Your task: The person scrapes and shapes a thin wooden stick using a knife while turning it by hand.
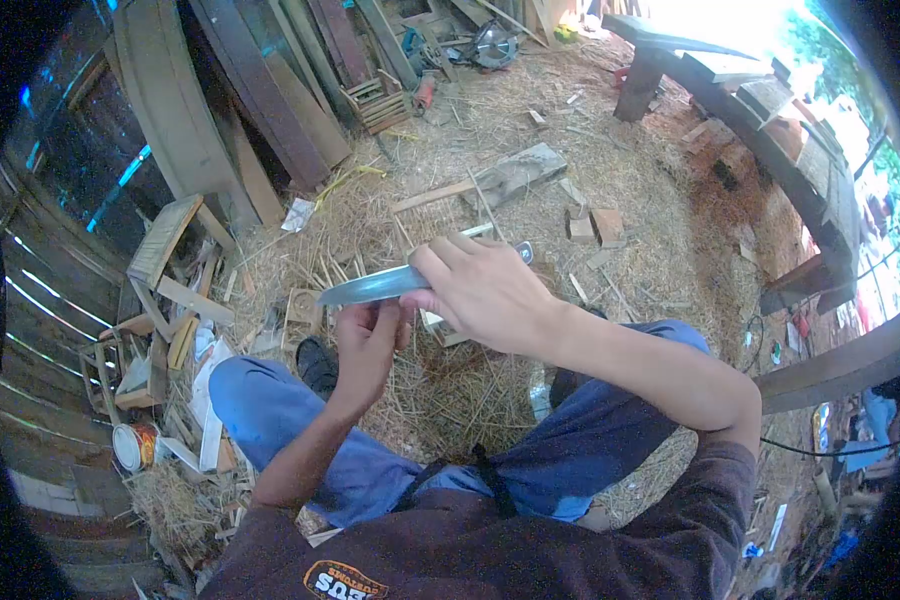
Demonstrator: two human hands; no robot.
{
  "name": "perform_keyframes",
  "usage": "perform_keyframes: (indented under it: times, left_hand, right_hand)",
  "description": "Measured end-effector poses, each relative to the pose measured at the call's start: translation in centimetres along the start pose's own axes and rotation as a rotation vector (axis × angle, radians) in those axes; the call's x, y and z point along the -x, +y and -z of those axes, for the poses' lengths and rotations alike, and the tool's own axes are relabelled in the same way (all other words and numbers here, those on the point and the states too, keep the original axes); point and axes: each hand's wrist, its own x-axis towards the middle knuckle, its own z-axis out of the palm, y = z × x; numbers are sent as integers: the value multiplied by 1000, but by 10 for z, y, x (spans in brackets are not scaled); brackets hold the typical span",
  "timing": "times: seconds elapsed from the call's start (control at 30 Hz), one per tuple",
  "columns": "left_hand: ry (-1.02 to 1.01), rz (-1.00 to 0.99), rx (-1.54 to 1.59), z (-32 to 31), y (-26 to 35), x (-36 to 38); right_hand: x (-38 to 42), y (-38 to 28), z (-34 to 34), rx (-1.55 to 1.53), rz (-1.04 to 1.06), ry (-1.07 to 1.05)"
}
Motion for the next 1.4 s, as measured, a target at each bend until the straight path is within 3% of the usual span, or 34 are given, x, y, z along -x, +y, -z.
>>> perform_keyframes:
  times: [0.13, 0.37, 0.57, 0.67, 0.77, 0.87, 0.97, 1.2, 1.3, 1.4]
  left_hand:
    - [-51, -54, -97, 4, 0, 0]
    - [-30, -10, 20, 4, 0, -3]
    - [-11, 44, 102, 5, 22, -7]
    - [-69, 12, 22, 4, 21, -2]
    - [-76, -16, 33, -2, 10, 0]
    - [-52, -36, 25, -2, 3, 1]
    - [-77, -36, -30, 5, -13, -1]
    - [-120, 10, 73, 0, 4, 1]
    - [-102, 32, 55, -3, 2, -2]
    - [-114, 25, -25, 3, -11, 0]
  right_hand:
    - [-2, 8, 4, 58, 15, -39]
    - [-4, 15, 12, 72, -17, -22]
    - [-9, 30, 21, 173, -63, 99]
    - [-13, 43, 25, 173, -308, 123]
    - [-10, 46, 33, 214, -244, 168]
    - [1, 25, 15, 79, -143, 13]
    - [6, 9, 3, -20, 23, -15]
    - [1, 59, 40, 225, -311, 144]
    - [9, 41, 30, 126, -301, 19]
    - [15, 16, 10, 20, -15, -40]
